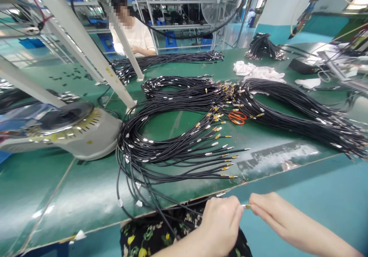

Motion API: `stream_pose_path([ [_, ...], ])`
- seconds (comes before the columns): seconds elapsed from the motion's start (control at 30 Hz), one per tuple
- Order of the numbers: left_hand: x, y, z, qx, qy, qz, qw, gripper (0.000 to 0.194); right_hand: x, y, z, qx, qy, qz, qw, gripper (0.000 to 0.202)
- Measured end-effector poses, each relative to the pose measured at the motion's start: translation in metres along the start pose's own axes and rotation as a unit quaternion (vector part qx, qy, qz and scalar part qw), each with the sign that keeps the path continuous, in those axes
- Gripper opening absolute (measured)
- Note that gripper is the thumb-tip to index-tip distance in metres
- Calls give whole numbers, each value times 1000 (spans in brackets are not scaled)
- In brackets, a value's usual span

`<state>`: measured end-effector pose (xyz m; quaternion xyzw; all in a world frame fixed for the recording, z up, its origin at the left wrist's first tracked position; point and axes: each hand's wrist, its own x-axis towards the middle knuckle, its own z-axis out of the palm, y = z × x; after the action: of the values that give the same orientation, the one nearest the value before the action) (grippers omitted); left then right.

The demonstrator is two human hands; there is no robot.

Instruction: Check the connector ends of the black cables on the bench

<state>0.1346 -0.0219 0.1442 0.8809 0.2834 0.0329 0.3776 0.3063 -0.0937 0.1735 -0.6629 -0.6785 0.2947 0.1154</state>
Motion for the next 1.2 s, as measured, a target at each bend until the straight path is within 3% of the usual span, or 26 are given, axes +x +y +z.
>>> stream_pose_path([
  [0.2, 0, -2, 4, 62, -3, 29, 998, 32, 3, 1, 2, -20, -68, -20, 997, 30],
  [0.3, 0, -2, 6, 85, 6, 37, 996, 29, 3, 1, 3, -23, -72, -26, 997, 29],
  [0.57, -1, 3, -4, 40, -46, 39, 997, 31, 3, -2, 4, -18, -84, -44, 995, 28],
  [0.97, -3, 0, -3, 36, -42, 51, 997, 31, 4, -2, 10, 0, -101, -45, 994, 29],
  [1.07, -3, -1, -7, -14, -47, 43, 998, 32, 5, -2, 9, 21, -102, -35, 994, 30],
  [1.2, -2, -9, -11, -187, -80, 28, 979, 38, 8, -2, 1, 123, -146, -15, 981, 36],
])
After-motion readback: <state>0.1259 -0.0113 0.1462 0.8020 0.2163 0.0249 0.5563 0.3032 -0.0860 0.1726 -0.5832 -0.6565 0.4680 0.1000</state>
